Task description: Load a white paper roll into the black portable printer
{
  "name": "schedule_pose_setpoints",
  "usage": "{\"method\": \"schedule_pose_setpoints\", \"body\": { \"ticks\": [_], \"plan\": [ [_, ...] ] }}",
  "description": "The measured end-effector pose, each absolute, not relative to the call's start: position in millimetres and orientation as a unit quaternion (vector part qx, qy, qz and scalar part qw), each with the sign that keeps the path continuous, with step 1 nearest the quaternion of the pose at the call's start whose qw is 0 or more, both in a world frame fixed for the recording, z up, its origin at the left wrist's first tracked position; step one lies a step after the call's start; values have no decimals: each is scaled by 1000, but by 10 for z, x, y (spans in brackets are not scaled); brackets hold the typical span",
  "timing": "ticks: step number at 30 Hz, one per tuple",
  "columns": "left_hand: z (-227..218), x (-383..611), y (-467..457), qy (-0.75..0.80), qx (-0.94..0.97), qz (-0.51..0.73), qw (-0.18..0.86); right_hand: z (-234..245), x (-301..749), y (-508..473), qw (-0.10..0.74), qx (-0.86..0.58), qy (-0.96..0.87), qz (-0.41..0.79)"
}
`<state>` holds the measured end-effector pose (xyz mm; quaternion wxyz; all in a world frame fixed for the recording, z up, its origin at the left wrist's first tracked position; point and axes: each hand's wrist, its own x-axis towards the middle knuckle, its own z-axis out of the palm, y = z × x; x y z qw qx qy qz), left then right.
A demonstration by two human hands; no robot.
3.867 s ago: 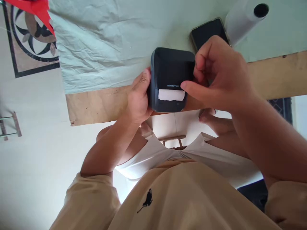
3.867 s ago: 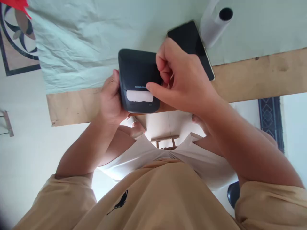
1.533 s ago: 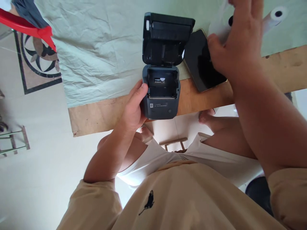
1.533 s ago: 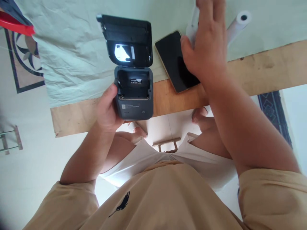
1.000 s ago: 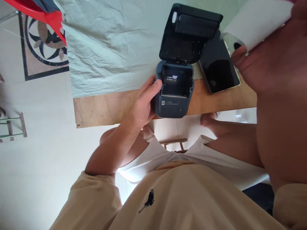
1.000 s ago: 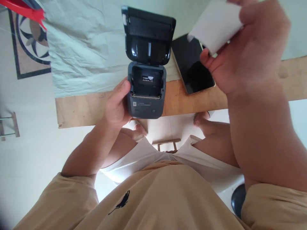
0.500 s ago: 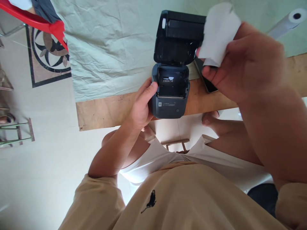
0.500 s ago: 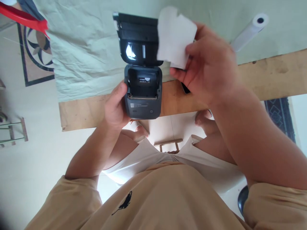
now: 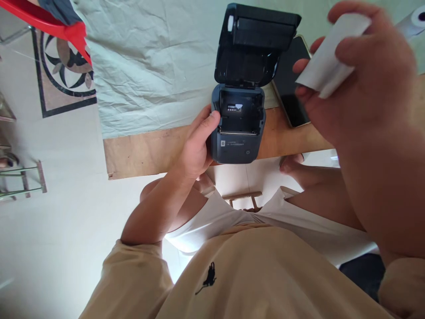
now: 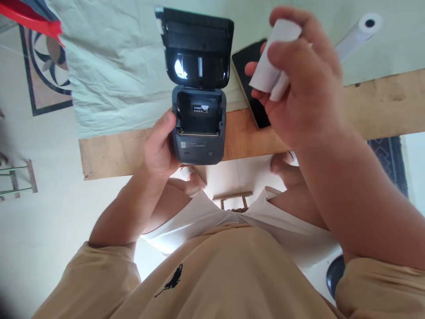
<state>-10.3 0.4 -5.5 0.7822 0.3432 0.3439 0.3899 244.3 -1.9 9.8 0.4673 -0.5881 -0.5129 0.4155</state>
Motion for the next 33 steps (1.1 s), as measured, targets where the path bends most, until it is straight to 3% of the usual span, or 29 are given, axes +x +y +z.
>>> {"method": "schedule_pose_setpoints", "body": {
  "ticks": [2, 3, 7, 11, 15, 28, 33],
  "plan": [
    [-67, -100, 2, 343, 344, 392, 781, 256, 2217, -166, 568, -548, -516, 334],
    [-70, -99, 0, 348, 343, 392, 780, 323, 2105, -239, 552, -531, -577, 283],
    [-76, -114, -5, 354, 363, 394, 767, 400, 1810, -402, 403, -473, -776, 103],
    [-89, -153, -11, 352, 392, 391, 755, 263, 1769, -370, 286, -552, -783, -20],
    [-103, -172, -17, 354, 400, 381, 755, 150, 1821, -305, 240, -572, -783, -32],
    [-247, -193, 21, 335, 461, 383, 727, 106, 1762, -409, 366, -455, -812, -24],
    [-409, -231, 107, 351, 494, 357, 711, 217, 1848, -409, 382, -565, -731, 32]
  ]
}}
